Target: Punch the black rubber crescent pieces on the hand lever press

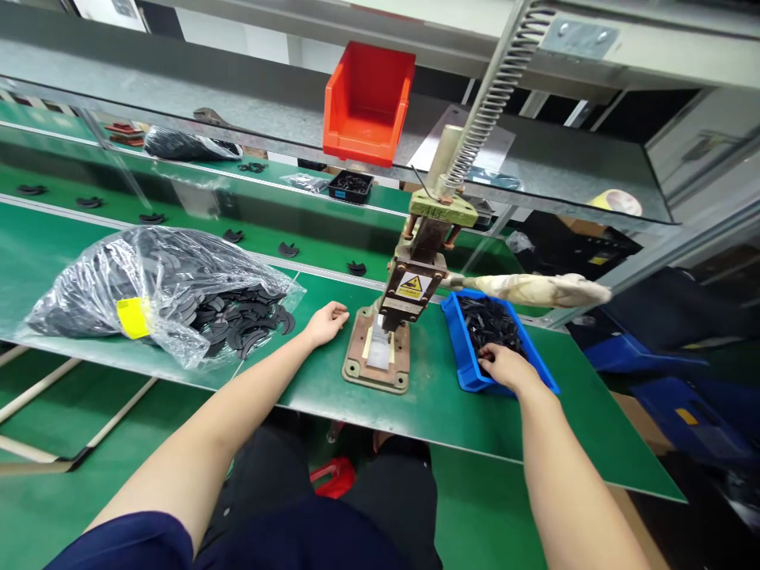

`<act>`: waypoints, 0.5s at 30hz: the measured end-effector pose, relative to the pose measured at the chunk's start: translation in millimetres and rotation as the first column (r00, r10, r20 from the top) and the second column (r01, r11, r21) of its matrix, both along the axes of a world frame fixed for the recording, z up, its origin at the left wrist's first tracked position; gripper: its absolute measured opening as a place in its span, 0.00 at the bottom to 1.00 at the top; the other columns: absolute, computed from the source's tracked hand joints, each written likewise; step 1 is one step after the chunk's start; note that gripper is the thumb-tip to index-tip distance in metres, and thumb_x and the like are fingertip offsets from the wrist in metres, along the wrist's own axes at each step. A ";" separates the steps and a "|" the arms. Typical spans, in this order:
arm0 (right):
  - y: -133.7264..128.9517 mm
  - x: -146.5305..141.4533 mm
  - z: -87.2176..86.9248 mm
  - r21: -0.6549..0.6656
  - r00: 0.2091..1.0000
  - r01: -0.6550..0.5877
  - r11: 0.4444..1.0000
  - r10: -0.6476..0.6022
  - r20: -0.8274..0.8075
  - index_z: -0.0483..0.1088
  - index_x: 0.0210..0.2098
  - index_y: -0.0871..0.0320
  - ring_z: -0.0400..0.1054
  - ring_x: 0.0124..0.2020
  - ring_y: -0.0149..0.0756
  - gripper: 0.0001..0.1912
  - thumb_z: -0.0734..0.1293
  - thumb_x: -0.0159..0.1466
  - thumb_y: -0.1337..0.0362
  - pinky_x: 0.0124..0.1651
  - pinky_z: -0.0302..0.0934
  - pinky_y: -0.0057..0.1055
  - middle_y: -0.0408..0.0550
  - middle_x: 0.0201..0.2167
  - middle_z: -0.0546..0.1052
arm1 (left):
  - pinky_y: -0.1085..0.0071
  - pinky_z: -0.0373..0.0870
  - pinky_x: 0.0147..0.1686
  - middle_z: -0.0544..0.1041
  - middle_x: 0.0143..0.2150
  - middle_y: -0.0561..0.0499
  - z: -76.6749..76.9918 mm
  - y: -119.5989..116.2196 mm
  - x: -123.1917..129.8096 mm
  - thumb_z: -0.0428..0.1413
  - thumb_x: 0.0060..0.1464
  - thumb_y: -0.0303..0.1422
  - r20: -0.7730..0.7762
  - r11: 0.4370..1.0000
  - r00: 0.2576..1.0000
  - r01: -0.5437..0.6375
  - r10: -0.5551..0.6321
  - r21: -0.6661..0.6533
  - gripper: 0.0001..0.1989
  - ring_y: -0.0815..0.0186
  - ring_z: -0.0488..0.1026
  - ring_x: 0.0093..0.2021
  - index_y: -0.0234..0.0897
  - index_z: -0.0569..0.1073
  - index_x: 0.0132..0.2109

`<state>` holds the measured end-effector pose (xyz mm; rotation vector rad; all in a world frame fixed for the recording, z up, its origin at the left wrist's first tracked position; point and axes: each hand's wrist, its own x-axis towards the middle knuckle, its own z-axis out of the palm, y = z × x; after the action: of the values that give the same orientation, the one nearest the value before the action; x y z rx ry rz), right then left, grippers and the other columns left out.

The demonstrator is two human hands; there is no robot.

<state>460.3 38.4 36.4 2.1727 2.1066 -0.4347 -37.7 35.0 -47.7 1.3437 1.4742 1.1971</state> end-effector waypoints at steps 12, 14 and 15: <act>5.6 -6.0 4.4 0.036 0.997 0.020 0.999 -0.022 0.071 0.78 0.40 0.53 0.77 0.38 0.39 0.15 0.64 0.69 0.51 0.42 0.65 0.34 0.51 0.38 0.84 | 0.41 0.44 0.76 0.64 0.76 0.32 10.7 134.6 -2.4 0.56 0.67 0.45 -0.728 0.997 0.682 0.034 -0.070 -0.064 0.31 0.40 0.54 0.78 0.32 0.71 0.69; 7.0 -6.8 3.0 0.030 0.998 0.021 0.999 -0.022 0.053 0.77 0.38 0.55 0.75 0.35 0.36 0.15 0.65 0.69 0.51 0.42 0.65 0.34 0.50 0.35 0.82 | 0.37 0.42 0.75 0.62 0.77 0.32 9.3 149.8 3.7 0.54 0.67 0.45 -0.733 0.994 0.672 0.071 -0.106 -0.078 0.31 0.38 0.52 0.79 0.32 0.71 0.70; 7.3 -7.2 1.8 0.027 0.999 0.022 0.999 -0.023 0.041 0.76 0.37 0.56 0.74 0.35 0.34 0.16 0.65 0.70 0.51 0.43 0.66 0.33 0.49 0.34 0.81 | 0.37 0.42 0.75 0.63 0.77 0.32 9.3 156.0 6.0 0.54 0.67 0.45 -0.734 0.992 0.667 0.099 -0.128 -0.082 0.31 0.38 0.52 0.79 0.33 0.71 0.70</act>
<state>453.0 45.8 38.2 2.2016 2.0808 -0.3630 -31.8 191.0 -38.4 2.0036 1.8976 0.5196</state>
